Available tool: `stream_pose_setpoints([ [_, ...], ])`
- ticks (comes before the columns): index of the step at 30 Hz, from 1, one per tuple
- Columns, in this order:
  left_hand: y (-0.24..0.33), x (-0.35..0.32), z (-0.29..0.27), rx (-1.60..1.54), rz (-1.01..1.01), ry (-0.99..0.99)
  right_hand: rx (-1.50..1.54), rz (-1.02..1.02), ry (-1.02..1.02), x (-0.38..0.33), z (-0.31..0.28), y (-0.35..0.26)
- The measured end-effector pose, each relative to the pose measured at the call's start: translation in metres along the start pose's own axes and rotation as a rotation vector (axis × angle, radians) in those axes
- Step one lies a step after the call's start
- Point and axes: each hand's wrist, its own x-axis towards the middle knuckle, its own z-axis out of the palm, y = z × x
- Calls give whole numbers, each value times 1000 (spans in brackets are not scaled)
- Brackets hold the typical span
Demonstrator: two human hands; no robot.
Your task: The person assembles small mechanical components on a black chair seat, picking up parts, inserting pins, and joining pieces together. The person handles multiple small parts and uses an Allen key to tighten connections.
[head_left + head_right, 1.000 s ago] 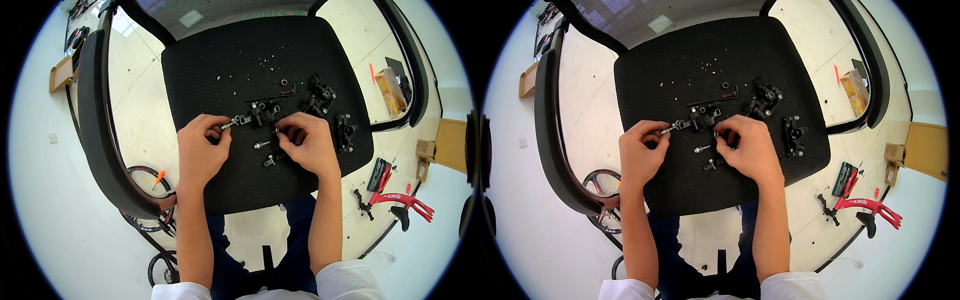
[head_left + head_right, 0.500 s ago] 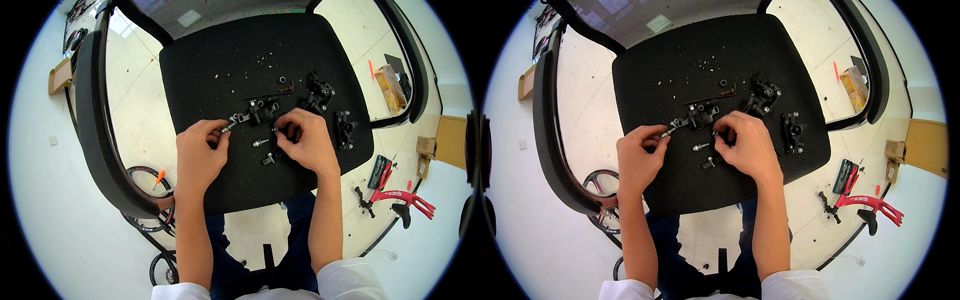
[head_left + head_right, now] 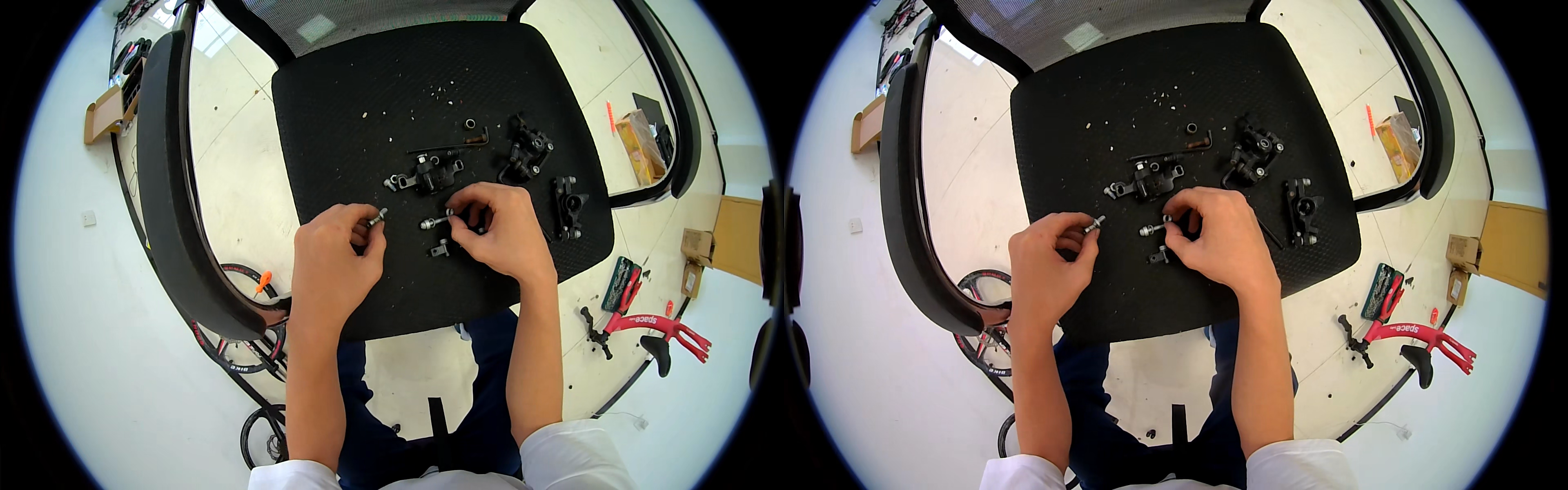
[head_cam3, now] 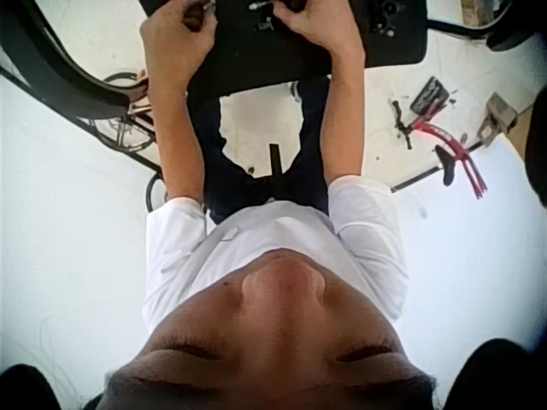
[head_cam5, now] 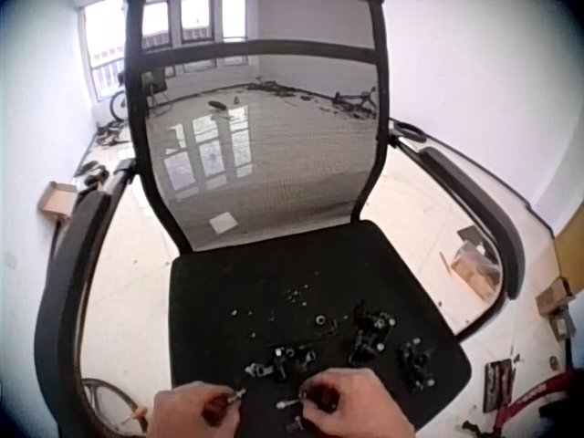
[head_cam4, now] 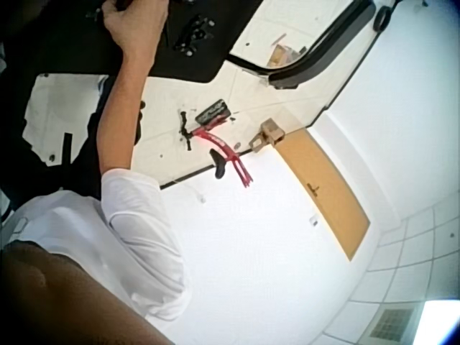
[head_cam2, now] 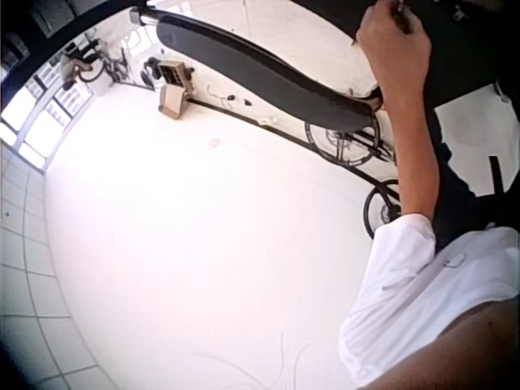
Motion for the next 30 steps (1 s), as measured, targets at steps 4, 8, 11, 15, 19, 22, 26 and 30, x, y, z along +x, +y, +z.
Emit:
stream_pose_setpoints([
  [4,4,-10,-5,73,49,-9,-18,12,-10,-1,1,-1],
  [8,8,-16,-8,118,9,-47,-5,26,-12,-2,0,-2],
  [11,16,-22,-12,142,0,-33,-12,68,-48,0,-2,-7],
  [15,15,-23,-10,185,38,-47,-6,67,-54,-5,0,-8],
  [19,12,-22,-4,191,99,-13,-5,101,-60,-4,0,-6],
  [22,5,-21,4,13,-42,-66,-93,38,6,-4,2,-8],
  [26,6,-17,6,-139,-55,-109,119,-98,-38,-6,3,-23],
  [30,13,-16,8,-339,-119,-123,383,-96,-105,-7,17,-29],
])
